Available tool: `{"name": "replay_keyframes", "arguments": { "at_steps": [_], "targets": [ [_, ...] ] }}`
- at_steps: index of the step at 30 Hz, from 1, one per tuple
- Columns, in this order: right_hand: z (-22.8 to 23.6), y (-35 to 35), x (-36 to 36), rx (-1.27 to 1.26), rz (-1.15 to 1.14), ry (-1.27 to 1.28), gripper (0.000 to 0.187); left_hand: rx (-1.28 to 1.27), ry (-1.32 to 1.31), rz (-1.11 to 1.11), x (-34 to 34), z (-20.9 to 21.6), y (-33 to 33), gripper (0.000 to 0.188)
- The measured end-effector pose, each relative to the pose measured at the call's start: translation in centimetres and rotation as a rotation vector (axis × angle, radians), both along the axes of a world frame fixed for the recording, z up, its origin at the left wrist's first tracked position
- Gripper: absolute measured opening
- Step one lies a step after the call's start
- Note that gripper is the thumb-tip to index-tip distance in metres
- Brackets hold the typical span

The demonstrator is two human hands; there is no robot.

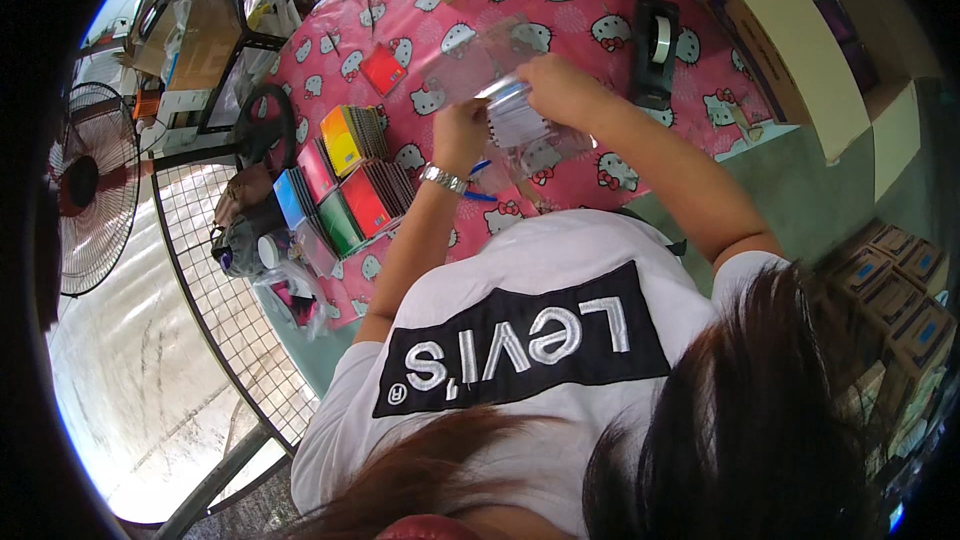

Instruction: The person places stacks of small colorful books into plastic bags and seals them with tape by hand.

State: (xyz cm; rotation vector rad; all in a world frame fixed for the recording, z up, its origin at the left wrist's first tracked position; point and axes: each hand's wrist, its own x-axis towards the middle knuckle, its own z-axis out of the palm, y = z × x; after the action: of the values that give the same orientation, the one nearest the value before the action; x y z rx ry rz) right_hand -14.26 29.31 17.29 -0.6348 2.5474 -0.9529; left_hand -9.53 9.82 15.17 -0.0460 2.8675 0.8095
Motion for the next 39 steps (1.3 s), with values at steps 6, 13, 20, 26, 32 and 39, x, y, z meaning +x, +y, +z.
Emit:
{"name": "replay_keyframes", "arguments": {
  "at_steps": [6,13,20,26,32,39],
  "targets": [
    [0.1,4.5,-0.6,-0.186,-0.139,-0.017,0.034,0.086,0.394,0.144,1.7,0.2,-1.7,0.024],
    [-4.0,2.3,0.6,-0.259,-0.113,-0.300,0.042,0.551,-0.209,0.448,1.6,-0.6,-0.3,0.028],
    [-6.4,3.0,-0.3,-0.448,-0.104,-0.511,0.044,0.326,0.155,0.532,2.5,0.4,-0.2,0.023],
    [-6.2,3.4,-0.8,-0.345,0.012,-0.546,0.047,0.705,-0.073,0.613,3.0,2.2,0.8,0.011],
    [-7.2,3.8,-1.9,-0.398,0.187,-0.500,0.050,1.104,-0.154,0.443,3.4,-0.4,-4.3,0.029],
    [-8.1,1.7,-3.9,-0.368,0.286,-0.661,0.062,1.355,-0.545,0.123,1.1,-7.0,-3.8,0.057]
  ]
}}
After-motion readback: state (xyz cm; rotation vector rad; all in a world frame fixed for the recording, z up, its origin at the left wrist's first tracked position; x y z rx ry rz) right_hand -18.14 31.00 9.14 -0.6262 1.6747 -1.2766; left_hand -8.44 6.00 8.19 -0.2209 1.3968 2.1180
